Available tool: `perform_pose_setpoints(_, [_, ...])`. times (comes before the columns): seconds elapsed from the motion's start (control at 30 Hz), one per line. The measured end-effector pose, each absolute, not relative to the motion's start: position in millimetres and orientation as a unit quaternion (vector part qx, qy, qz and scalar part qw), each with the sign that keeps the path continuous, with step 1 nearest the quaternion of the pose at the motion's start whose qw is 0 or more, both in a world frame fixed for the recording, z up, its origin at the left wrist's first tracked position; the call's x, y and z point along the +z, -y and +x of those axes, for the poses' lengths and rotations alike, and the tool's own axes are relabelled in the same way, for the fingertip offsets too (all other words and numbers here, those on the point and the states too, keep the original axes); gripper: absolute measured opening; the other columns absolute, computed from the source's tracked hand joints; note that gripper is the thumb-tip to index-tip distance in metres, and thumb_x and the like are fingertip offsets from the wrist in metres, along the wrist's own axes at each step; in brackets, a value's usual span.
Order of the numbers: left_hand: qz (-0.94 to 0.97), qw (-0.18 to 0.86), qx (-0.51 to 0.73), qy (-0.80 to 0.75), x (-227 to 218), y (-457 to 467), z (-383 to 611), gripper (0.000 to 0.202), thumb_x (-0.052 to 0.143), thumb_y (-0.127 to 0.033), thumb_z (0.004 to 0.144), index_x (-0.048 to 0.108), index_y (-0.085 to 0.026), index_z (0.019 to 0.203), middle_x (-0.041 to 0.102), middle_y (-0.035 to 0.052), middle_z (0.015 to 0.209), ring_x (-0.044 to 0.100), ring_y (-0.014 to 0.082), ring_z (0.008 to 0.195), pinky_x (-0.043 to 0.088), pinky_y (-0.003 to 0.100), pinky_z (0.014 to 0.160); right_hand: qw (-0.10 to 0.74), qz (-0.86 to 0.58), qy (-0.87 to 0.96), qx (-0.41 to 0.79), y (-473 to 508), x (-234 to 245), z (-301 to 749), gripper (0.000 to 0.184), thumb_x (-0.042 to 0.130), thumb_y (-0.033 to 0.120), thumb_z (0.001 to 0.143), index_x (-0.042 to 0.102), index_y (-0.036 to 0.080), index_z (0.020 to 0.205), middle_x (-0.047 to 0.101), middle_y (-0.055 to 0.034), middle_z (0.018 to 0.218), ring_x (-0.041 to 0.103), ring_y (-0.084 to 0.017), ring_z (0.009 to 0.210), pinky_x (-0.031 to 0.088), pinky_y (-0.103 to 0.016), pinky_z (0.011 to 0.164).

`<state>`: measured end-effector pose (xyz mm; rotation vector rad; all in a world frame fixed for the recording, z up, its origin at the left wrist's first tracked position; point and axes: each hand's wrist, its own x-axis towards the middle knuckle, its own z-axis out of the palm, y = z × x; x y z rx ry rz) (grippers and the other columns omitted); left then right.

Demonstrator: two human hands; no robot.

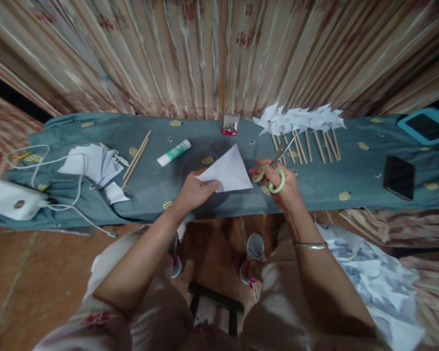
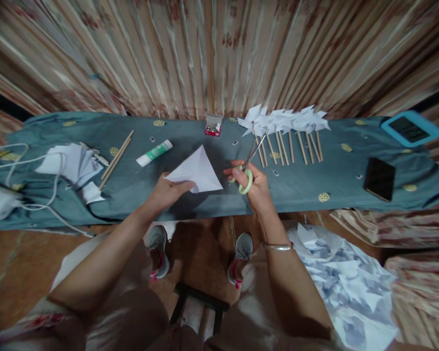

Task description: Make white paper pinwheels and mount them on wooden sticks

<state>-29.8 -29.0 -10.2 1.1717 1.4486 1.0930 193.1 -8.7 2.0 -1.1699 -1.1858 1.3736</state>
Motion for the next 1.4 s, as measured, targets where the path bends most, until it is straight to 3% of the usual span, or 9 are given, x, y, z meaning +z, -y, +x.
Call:
perform_pose_setpoints(0.27, [0.609, 0.427, 0.395, -0.539, -9.2, 31.1, -24.7, 0.01, 0.064, -0.025, 0.065, 0.071, -0.018, 0.063, 0.069, 0.0029, 0.077, 0.063, 0.0204, 0.078, 0.049, 0.029, 0.074, 0.481, -0.493, 0.449, 0.569, 3.8, 7.5, 167.2, 0.055, 0.088, 0.05, 0.048, 0.063, 0.022, 0.089, 0.067, 0.0031, 0.071, 0.065, -0.017, 0.069, 0.051, -0.028, 0.062])
perform_pose_setpoints(0.47, [0.504, 0.498, 0.464, -0.531, -14.8, 28.0, -15.5, 0.025, 0.076, -0.039, 0.062, 0.071, -0.015, 0.065, 0.064, 0.0011, 0.066, 0.056, 0.0146, 0.062, 0.043, 0.025, 0.06, 0.507, -0.518, 0.409, 0.554, -0.3, 7.3, 154.7, 0.057, 0.089, 0.049, 0.041, 0.059, 0.022, 0.081, 0.07, 0.003, 0.07, 0.064, -0.016, 0.063, 0.051, -0.028, 0.058])
perform_pose_setpoints(0.7, [0.409, 0.527, 0.511, -0.542, -17.5, 19.9, -9.2, 0.03, 0.082, -0.039, 0.054, 0.073, -0.014, 0.067, 0.067, 0.0007, 0.064, 0.055, 0.0135, 0.058, 0.042, 0.025, 0.058, 0.515, -0.503, 0.381, 0.58, -7.7, 4.6, 148.1, 0.061, 0.088, 0.048, 0.043, 0.057, 0.021, 0.089, 0.07, 0.0006, 0.069, 0.07, -0.024, 0.077, 0.056, -0.033, 0.063])
perform_pose_setpoints(0.93, [0.373, 0.527, 0.521, -0.558, -30.6, 9.2, -10.2, 0.028, 0.082, -0.037, 0.05, 0.076, -0.015, 0.067, 0.069, 0.0001, 0.063, 0.056, 0.0136, 0.056, 0.043, 0.025, 0.058, 0.55, -0.489, 0.34, 0.586, -16.0, -1.5, 145.2, 0.054, 0.09, 0.039, 0.04, 0.06, 0.02, 0.081, 0.068, 0.0043, 0.06, 0.065, -0.018, 0.06, 0.051, -0.028, 0.053])
perform_pose_setpoints(1.07, [0.368, 0.521, 0.537, -0.552, -36.6, 3.1, -12.0, 0.027, 0.083, -0.036, 0.051, 0.078, -0.017, 0.07, 0.074, 0.0017, 0.071, 0.061, 0.017, 0.064, 0.048, 0.029, 0.067, 0.563, -0.48, 0.316, 0.593, -19.0, -1.2, 142.9, 0.049, 0.09, 0.033, 0.039, 0.061, 0.021, 0.076, 0.068, 0.0072, 0.059, 0.061, -0.013, 0.053, 0.049, -0.025, 0.051])
perform_pose_setpoints(1.23, [0.386, 0.511, 0.54, -0.546, -37.5, -1.2, -15.0, 0.028, 0.083, -0.035, 0.051, 0.079, -0.019, 0.072, 0.076, 0.0026, 0.076, 0.064, 0.0202, 0.071, 0.05, 0.032, 0.074, 0.578, -0.488, 0.3, 0.581, -22.6, -0.9, 143.0, 0.047, 0.091, 0.033, 0.038, 0.062, 0.02, 0.072, 0.065, 0.0084, 0.056, 0.056, -0.01, 0.048, 0.046, -0.023, 0.047])
perform_pose_setpoints(1.4, [0.398, 0.506, 0.534, -0.548, -38.1, -3.7, -15.9, 0.024, 0.081, -0.035, 0.053, 0.078, -0.02, 0.072, 0.073, 0.0006, 0.072, 0.062, 0.0188, 0.069, 0.048, 0.031, 0.072, 0.579, -0.498, 0.315, 0.563, -26.4, -5.0, 145.5, 0.043, 0.09, 0.035, 0.04, 0.06, 0.021, 0.068, 0.063, 0.0085, 0.054, 0.054, -0.009, 0.048, 0.044, -0.023, 0.047])
